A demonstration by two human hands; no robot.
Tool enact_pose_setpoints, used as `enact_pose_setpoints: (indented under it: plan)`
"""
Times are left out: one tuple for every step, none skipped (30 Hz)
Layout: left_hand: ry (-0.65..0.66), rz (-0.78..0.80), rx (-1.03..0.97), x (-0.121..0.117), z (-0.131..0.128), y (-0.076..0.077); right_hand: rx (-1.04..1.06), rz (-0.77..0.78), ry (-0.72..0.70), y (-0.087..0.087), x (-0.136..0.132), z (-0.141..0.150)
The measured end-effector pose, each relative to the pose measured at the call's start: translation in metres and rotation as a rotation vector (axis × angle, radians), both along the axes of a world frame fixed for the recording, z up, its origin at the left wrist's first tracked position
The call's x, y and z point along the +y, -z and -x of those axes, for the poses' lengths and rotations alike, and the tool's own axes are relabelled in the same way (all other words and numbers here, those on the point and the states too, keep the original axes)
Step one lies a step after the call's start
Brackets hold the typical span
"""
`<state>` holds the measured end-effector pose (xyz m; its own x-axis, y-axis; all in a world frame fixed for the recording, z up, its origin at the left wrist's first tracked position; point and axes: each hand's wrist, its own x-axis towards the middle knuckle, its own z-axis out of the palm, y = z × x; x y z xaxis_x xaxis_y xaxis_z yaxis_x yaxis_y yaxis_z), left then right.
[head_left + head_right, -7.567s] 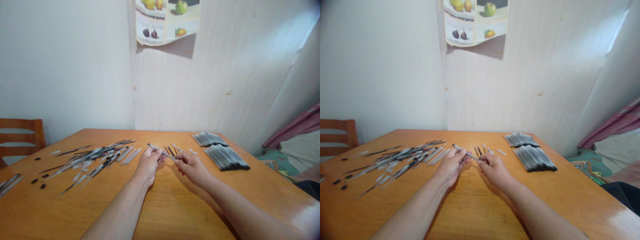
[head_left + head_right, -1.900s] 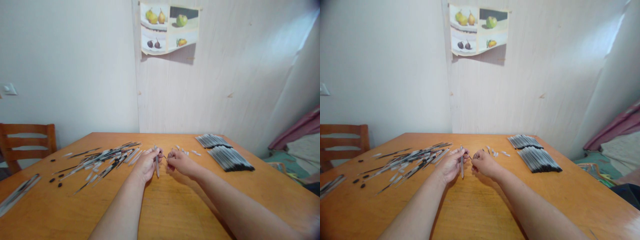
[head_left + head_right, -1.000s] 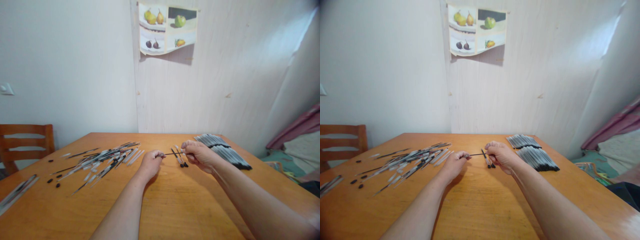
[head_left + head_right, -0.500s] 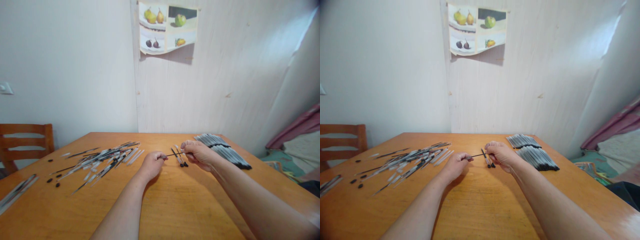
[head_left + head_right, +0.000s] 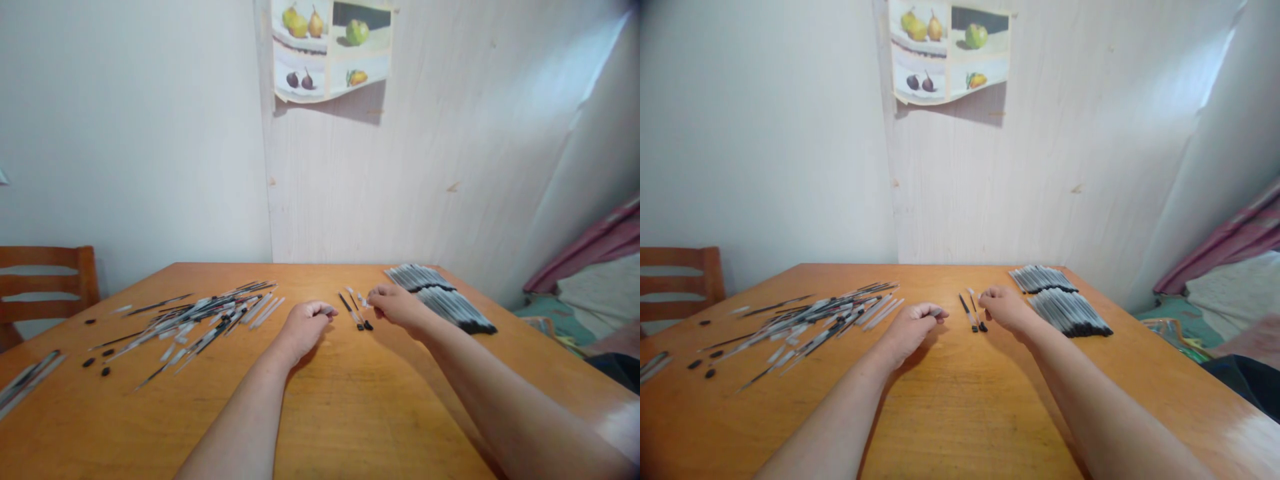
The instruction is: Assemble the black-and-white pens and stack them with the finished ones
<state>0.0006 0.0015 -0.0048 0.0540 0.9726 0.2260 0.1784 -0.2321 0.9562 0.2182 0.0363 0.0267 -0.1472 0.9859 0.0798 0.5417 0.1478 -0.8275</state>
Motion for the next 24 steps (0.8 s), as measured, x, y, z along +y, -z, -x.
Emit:
enact_pose_setpoints:
  plan:
    - [-0.005, 0.003, -0.005, 0.000, 0.000, 0.000, -0.120, -0.052, -0.001, 0.007, 0.002, -0.003]
    - [-0.011, 0.005, -0.011, -0.001, 0.000, -0.001, -0.232, -0.099, -0.004, 0.014, 0.004, -0.005]
    - [-0.017, 0.006, -0.020, -0.001, 0.000, -0.001, -0.326, -0.131, -0.013, 0.021, 0.005, -0.007]
    - [-0.021, 0.008, -0.030, -0.002, 0.000, -0.002, -0.398, -0.149, -0.021, 0.028, 0.006, -0.008]
    - [-0.023, 0.010, -0.041, -0.002, 0.000, -0.002, -0.451, -0.152, -0.029, 0.034, 0.007, -0.009]
    - [-0.024, 0.013, -0.048, -0.002, 0.000, -0.003, -0.486, -0.147, -0.036, 0.039, 0.008, -0.010]
    - [-0.027, 0.013, -0.048, -0.002, 0.000, -0.003, -0.509, -0.138, -0.037, 0.043, 0.009, -0.010]
    - [-0.030, 0.013, -0.040, -0.002, 0.000, -0.003, -0.525, -0.129, -0.034, 0.046, 0.011, -0.010]
    - [-0.031, 0.011, -0.026, -0.002, 0.000, -0.003, -0.537, -0.120, -0.029, 0.049, 0.012, -0.010]
    - [-0.031, 0.008, -0.010, -0.001, 0.000, -0.002, -0.544, -0.114, -0.025, 0.051, 0.013, -0.011]
    - [-0.031, 0.005, 0.005, -0.001, 0.000, -0.002, -0.548, -0.112, -0.022, 0.052, 0.014, -0.011]
    - [-0.027, 0.000, 0.018, -0.001, 0.000, -0.001, -0.550, -0.114, -0.021, 0.053, 0.015, -0.011]
    - [-0.023, -0.006, 0.030, 0.000, 0.000, -0.001, -0.553, -0.116, -0.019, 0.053, 0.016, -0.012]
    - [-0.019, -0.012, 0.044, 0.000, 0.001, 0.000, -0.556, -0.121, -0.015, 0.053, 0.015, -0.012]
    - [-0.016, -0.018, 0.060, 0.001, 0.001, 0.001, -0.561, -0.126, -0.007, 0.051, 0.015, -0.013]
    - [-0.014, -0.023, 0.078, 0.001, 0.001, 0.002, -0.564, -0.132, 0.002, 0.050, 0.013, -0.013]
    - [-0.013, -0.030, 0.099, 0.001, 0.000, 0.003, -0.561, -0.140, 0.008, 0.047, 0.011, -0.013]
    - [-0.009, -0.036, 0.121, 0.001, 0.000, 0.003, -0.544, -0.151, 0.008, 0.044, 0.007, -0.012]
    - [-0.004, -0.045, 0.142, 0.001, 0.000, 0.004, -0.511, -0.165, -0.002, 0.041, 0.003, -0.011]
    - [0.006, -0.056, 0.162, 0.001, -0.001, 0.004, -0.463, -0.181, -0.026, 0.037, -0.001, -0.008]
    - [0.020, -0.071, 0.182, 0.001, -0.001, 0.004, -0.401, -0.195, -0.061, 0.033, -0.007, -0.005]
    - [0.035, -0.086, 0.204, 0.000, -0.002, 0.005, -0.337, -0.207, -0.105, 0.029, -0.012, -0.001]
    - [0.051, -0.102, 0.227, 0.000, -0.002, 0.005, -0.281, -0.212, -0.152, 0.025, -0.018, 0.003]
    - [0.065, -0.117, 0.252, 0.000, -0.003, 0.005, -0.240, -0.215, -0.192, 0.021, -0.023, 0.007]
